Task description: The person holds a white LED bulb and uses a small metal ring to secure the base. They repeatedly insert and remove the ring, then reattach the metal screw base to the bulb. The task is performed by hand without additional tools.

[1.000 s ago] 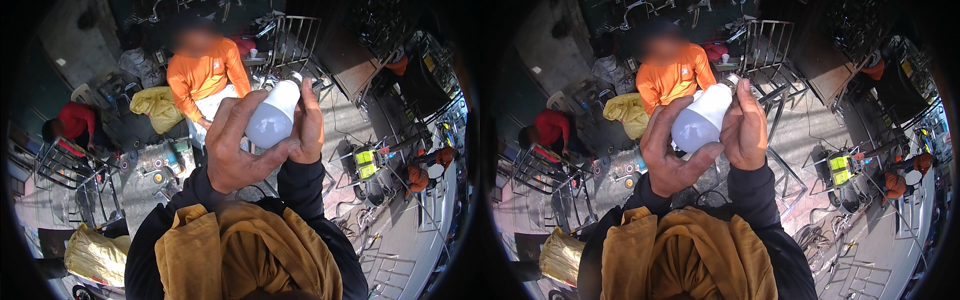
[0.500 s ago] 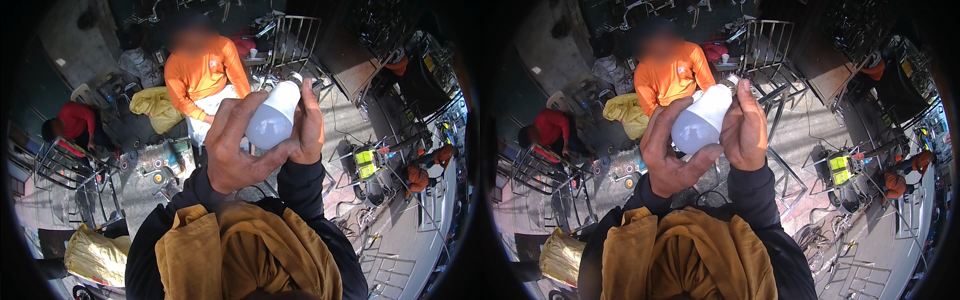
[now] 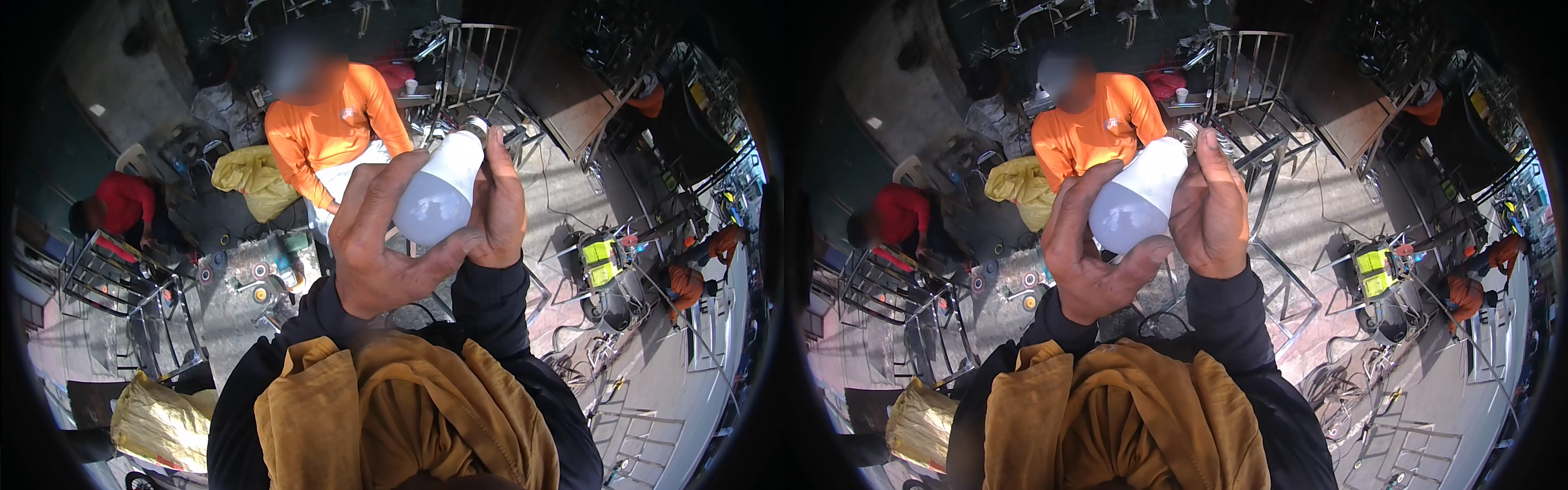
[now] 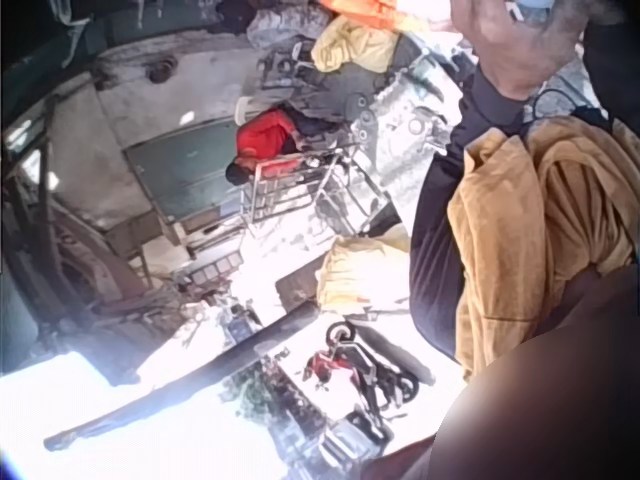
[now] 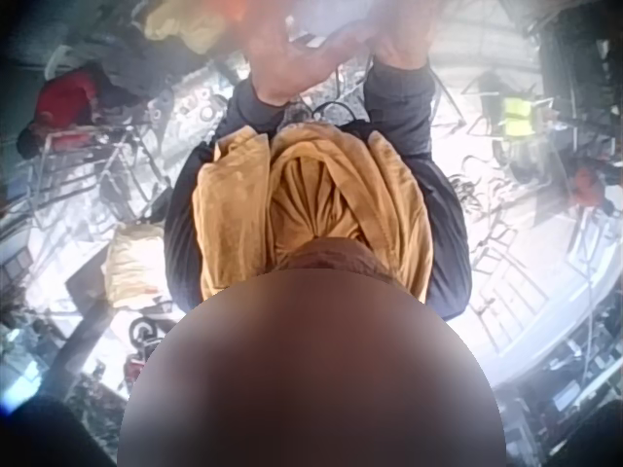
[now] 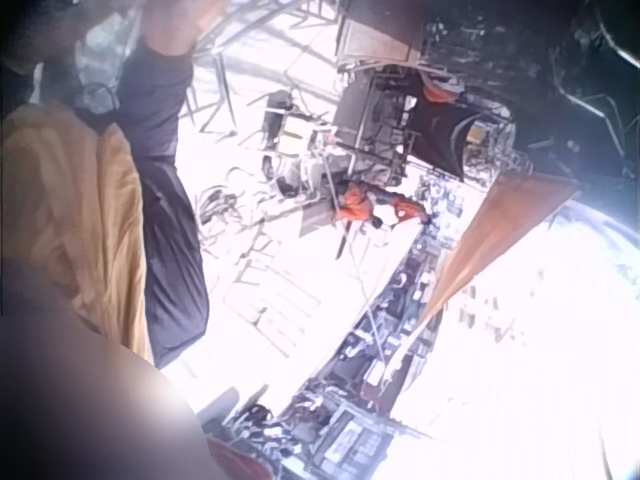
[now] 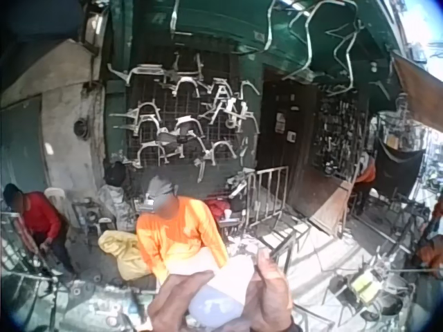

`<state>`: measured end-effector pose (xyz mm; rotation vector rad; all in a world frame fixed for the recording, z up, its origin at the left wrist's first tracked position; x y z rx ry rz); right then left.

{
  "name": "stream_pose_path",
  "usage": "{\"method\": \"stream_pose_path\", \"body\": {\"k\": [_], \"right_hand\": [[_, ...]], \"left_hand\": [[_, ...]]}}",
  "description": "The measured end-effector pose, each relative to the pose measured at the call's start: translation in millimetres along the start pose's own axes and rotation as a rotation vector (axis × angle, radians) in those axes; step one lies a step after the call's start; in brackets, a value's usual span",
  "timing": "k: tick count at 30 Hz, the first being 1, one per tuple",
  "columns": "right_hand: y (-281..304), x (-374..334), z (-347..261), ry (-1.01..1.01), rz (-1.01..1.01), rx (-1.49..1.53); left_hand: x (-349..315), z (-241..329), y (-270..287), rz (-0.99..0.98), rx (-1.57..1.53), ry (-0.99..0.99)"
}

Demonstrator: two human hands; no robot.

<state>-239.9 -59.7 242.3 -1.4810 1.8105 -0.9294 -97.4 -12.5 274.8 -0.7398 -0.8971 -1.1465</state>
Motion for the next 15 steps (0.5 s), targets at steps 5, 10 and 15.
{"method": "stream_pose_path", "body": {"k": [5, 10, 15], "right_hand": [[2.4, 0.6, 0.0, 0.001, 0.014, 0.018], [3.5, 1.7, 0.1, -0.001, 0.007, 0.019], [4.2, 1.2, -0.3, 0.001, -0.009, 0.005]], "left_hand": [[-0.7, -0.3, -0.7, 0.003, -0.006, 0.008], [0.1, -0.5, -1.2, -0.004, 0.008, -0.01], [-0.7, 0.7, -1.5, -0.01, 0.014, 0.005]]}}
Point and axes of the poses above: each hand's wrist, its own x-axis towards the middle knuckle, its own y-axis out of the back of the hand, z = x × y, the point moved 6 cm from there along x, towards the middle knuckle, and after that the axes turned 12 degrees about z, right-handed, at the moved point
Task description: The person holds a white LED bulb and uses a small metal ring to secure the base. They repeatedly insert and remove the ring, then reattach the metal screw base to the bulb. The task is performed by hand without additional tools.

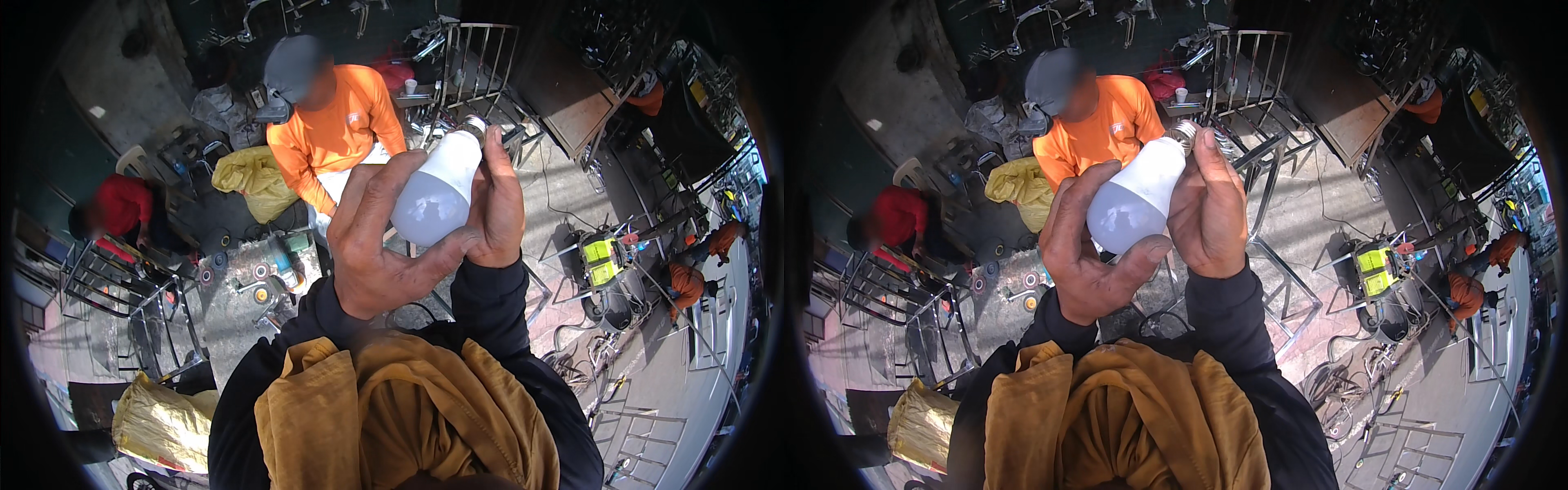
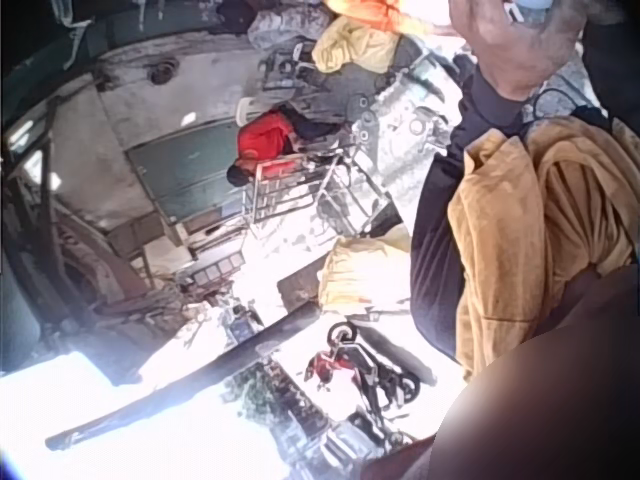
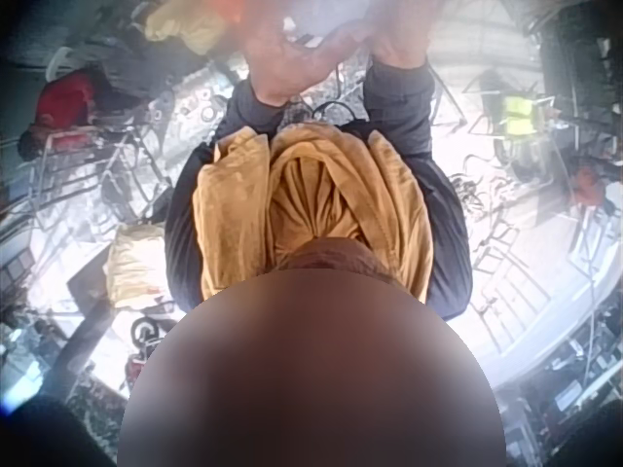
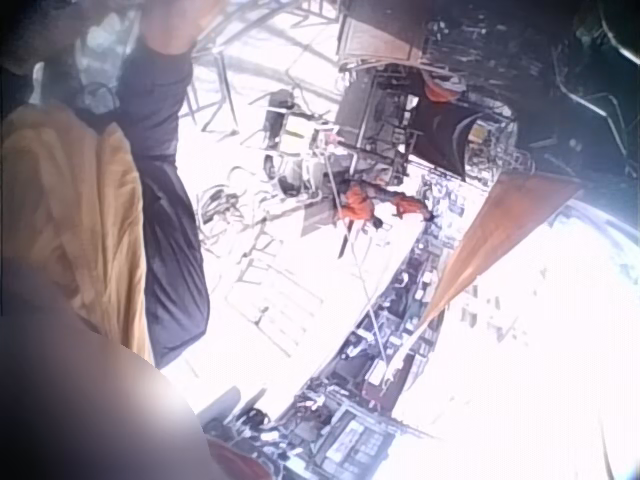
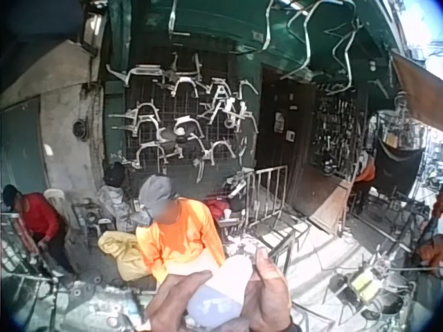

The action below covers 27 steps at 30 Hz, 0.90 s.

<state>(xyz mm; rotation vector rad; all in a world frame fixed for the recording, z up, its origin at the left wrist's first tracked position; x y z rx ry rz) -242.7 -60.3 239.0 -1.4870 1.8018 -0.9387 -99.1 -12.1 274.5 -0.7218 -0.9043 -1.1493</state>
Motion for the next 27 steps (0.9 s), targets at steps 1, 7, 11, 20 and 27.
{"method": "stream_pose_path", "body": {"k": [1, 7, 11, 20, 27], "right_hand": [[0.0, 0.4, 0.3, -0.002, 0.002, 0.006], [-2.0, 0.6, 3.0, -0.02, 0.002, -0.002], [-3.7, -1.9, 1.8, -0.022, -0.036, -0.003], [-1.9, 0.4, 3.9, -0.015, 0.003, 0.008], [-2.8, -0.1, 3.6, -0.007, -0.002, -0.014]], "left_hand": [[0.0, -0.1, 0.1, -0.001, 0.0, 0.004], [0.7, -1.5, 2.4, 0.003, 0.001, 0.017], [0.7, -1.5, 2.1, 0.008, -0.002, 0.003], [0.9, -1.8, 2.6, 0.01, -0.006, -0.005], [0.9, -1.4, 3.7, -0.001, -0.003, -0.003]]}}
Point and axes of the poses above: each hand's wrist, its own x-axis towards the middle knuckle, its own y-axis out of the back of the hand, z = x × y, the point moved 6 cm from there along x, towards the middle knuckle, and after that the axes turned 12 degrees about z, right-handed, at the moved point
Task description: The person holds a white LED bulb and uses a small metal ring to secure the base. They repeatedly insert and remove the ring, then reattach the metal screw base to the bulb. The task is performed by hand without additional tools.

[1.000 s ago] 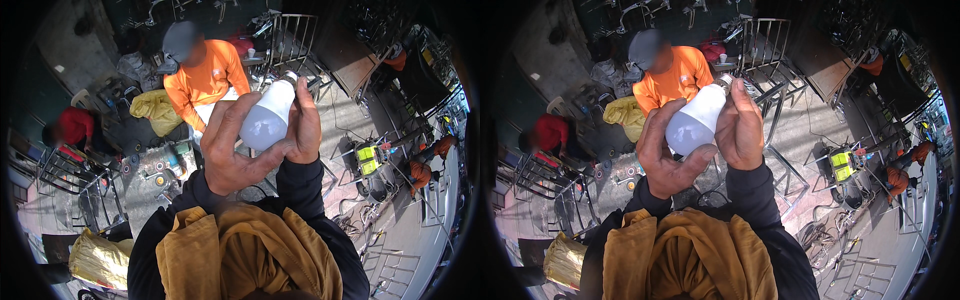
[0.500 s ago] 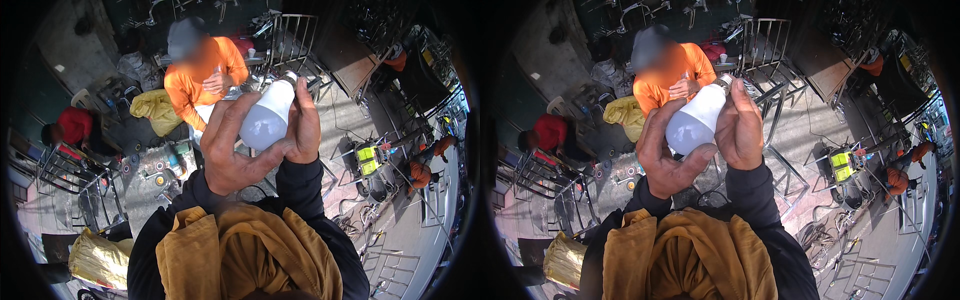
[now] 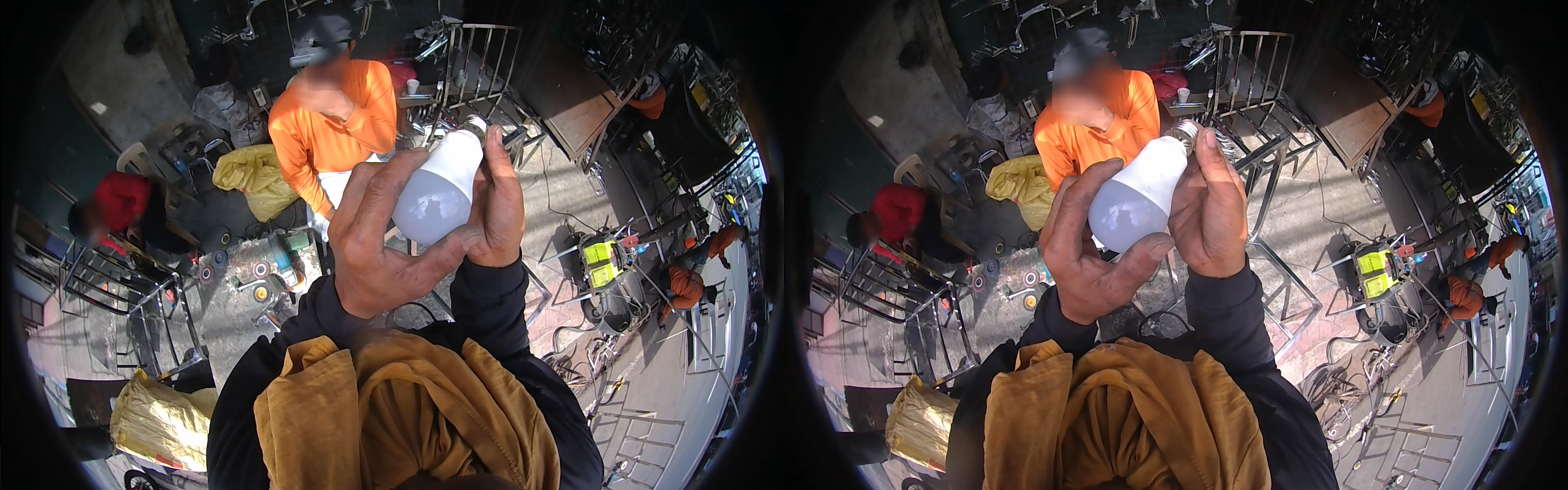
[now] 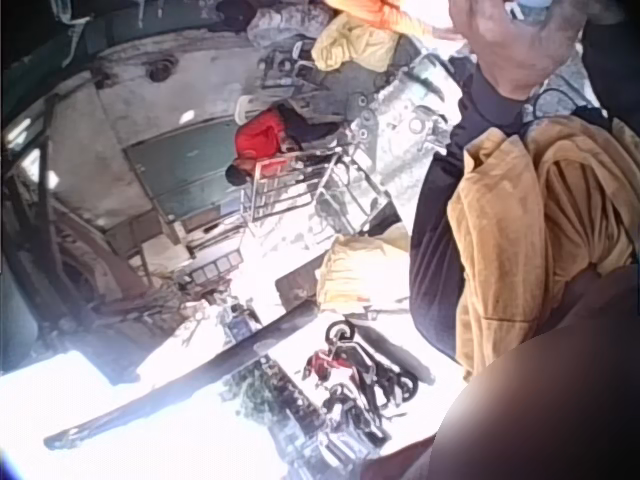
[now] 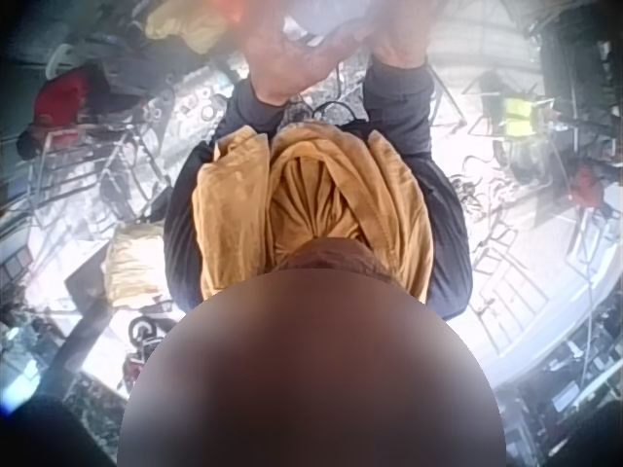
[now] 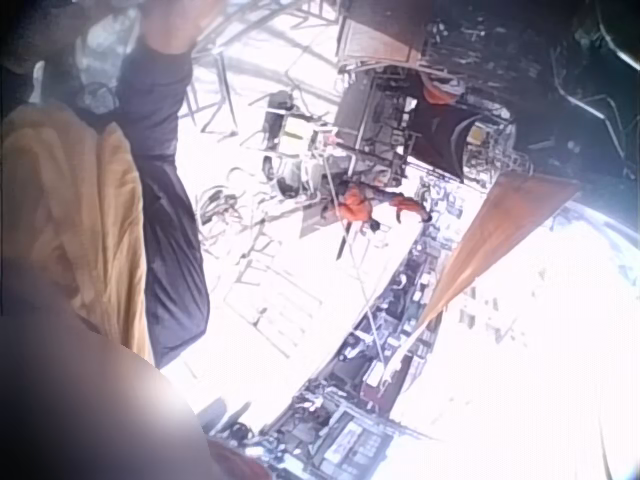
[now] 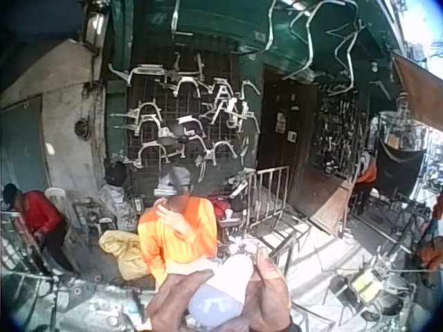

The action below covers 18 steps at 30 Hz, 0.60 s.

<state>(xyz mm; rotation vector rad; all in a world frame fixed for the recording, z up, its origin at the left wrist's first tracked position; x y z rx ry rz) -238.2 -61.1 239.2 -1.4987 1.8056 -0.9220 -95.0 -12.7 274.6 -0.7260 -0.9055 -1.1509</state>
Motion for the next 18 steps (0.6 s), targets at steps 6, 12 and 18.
{"method": "stream_pose_path", "body": {"k": [6, 12, 18], "right_hand": [[-0.9, -1.2, -0.4, 0.004, -0.01, -0.001], [-1.2, -0.9, -0.3, 0.004, -0.011, -0.029], [-1.2, 0.0, 1.2, -0.014, -0.026, -0.005]], "left_hand": [[1.6, 1.5, 0.3, 0.006, 0.026, -0.046], [0.6, -1.7, -0.2, 0.017, 0.002, 0.0], [0.2, -2.1, 0.0, 0.017, 0.001, 0.001]]}}
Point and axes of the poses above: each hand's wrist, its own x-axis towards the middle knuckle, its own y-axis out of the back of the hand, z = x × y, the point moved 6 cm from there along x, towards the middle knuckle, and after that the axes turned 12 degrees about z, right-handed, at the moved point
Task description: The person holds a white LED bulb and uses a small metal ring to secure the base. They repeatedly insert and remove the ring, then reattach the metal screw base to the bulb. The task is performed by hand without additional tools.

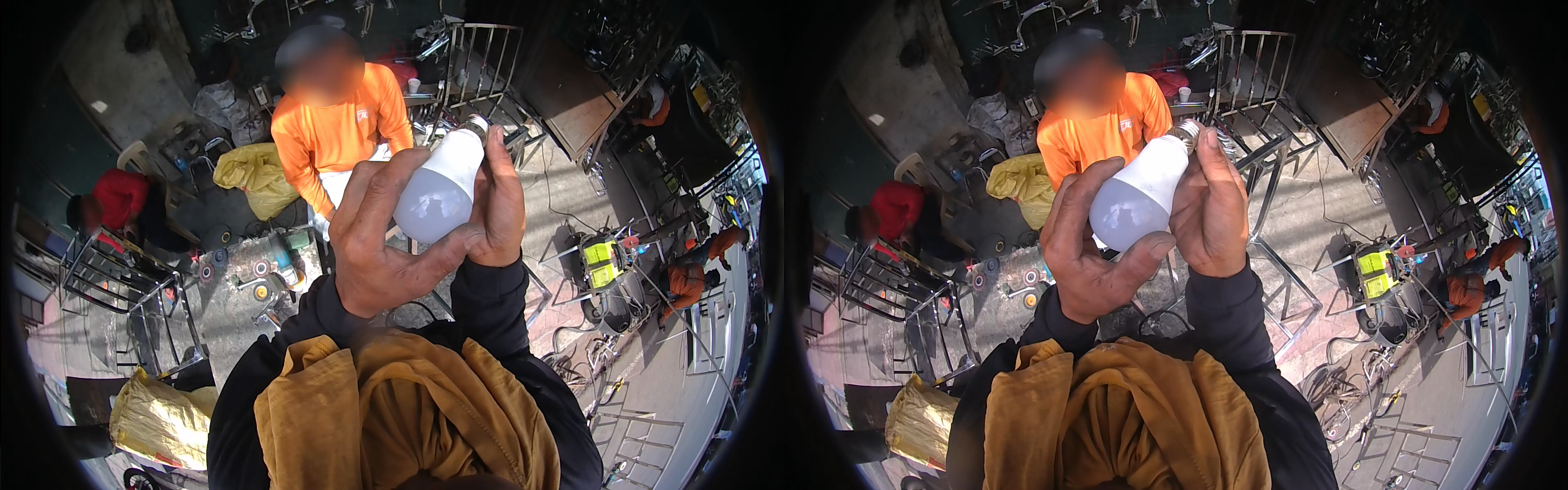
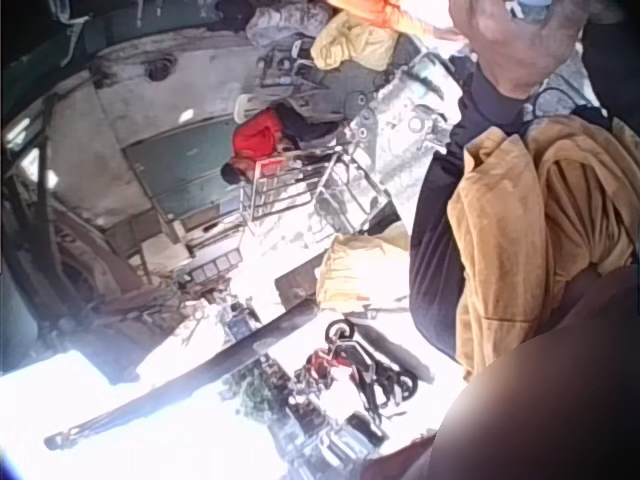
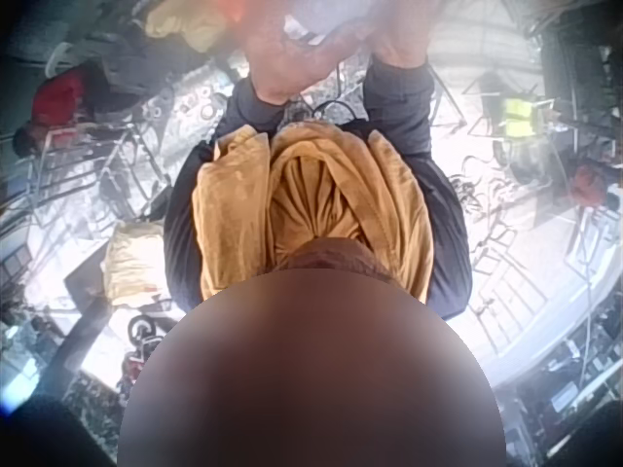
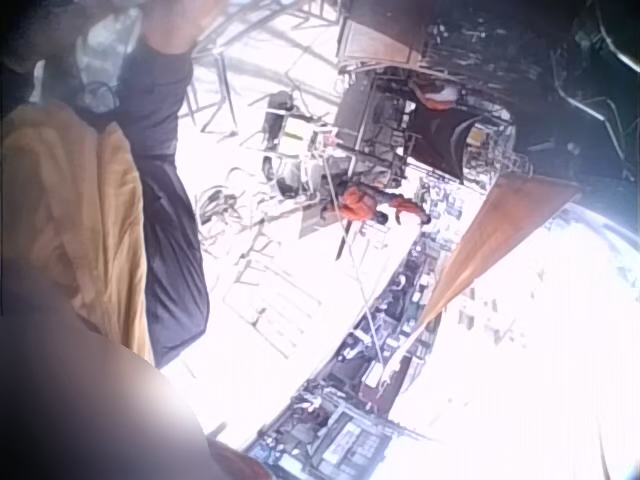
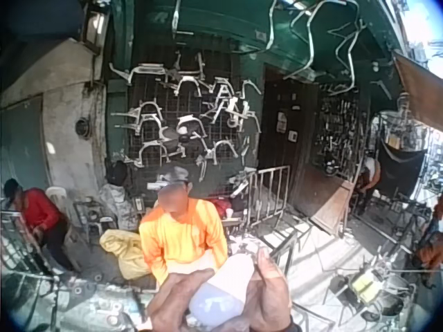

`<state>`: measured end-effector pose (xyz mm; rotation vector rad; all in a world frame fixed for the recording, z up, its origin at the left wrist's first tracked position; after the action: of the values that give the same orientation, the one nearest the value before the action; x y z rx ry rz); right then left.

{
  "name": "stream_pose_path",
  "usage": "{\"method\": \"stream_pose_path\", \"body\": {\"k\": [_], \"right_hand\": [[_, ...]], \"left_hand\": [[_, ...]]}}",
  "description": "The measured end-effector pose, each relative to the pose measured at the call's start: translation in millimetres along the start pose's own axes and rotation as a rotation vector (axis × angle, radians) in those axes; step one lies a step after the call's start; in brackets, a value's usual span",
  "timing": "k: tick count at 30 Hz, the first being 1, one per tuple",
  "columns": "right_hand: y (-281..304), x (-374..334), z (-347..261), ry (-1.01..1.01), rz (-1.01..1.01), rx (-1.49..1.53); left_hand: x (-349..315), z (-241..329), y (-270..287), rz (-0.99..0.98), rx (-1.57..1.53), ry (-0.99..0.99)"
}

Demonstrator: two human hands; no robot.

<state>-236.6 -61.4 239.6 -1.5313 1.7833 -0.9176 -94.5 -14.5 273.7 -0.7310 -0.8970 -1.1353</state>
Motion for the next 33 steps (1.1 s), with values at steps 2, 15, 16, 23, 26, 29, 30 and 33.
{"method": "stream_pose_path", "body": {"k": [2, 15, 16, 23, 26, 29, 30, 33], "right_hand": [[0.2, 0.0, 0.0, 0.001, 0.0, 0.004], [0.3, -2.7, -1.1, 0.029, -0.007, -0.007], [0.3, -2.9, -1.3, 0.027, -0.012, -0.007], [0.4, -2.6, -1.4, 0.047, -0.013, 0.015], [0.0, -3.1, -1.2, 0.05, 0.001, 0.024], [-0.9, -3.0, -1.7, 0.058, 0.014, 0.029], [-1.2, -3.1, -2.1, 0.066, 0.016, 0.016], [-0.5, -3.5, -1.1, 0.041, 0.02, 0.034]], "left_hand": [[-0.1, 0.0, 0.2, -0.003, 0.002, 0.003], [-1.5, 1.3, 0.9, -0.008, 0.007, 0.004], [-1.4, 1.5, 0.8, -0.009, 0.008, 0.004], [-1.0, 4.1, 1.9, -0.01, 0.021, -0.008], [-0.4, 5.0, 2.4, -0.01, 0.022, -0.017], [0.1, 5.4, 2.6, -0.011, 0.015, -0.011], [0.3, 5.5, 2.6, -0.011, 0.011, -0.009], [-0.1, 5.2, 2.9, -0.007, 0.001, -0.007]]}}
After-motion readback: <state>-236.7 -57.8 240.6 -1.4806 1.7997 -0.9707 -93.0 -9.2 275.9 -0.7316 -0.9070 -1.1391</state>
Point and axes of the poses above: each hand's wrist, its own x-axis towards the middle knuckle, its own y-axis out of the back of the hand, z = x × y, the point moved 6 cm from there along x, towards the middle knuckle, and after that the axes turned 12 degrees about z, right-handed, at the moved point
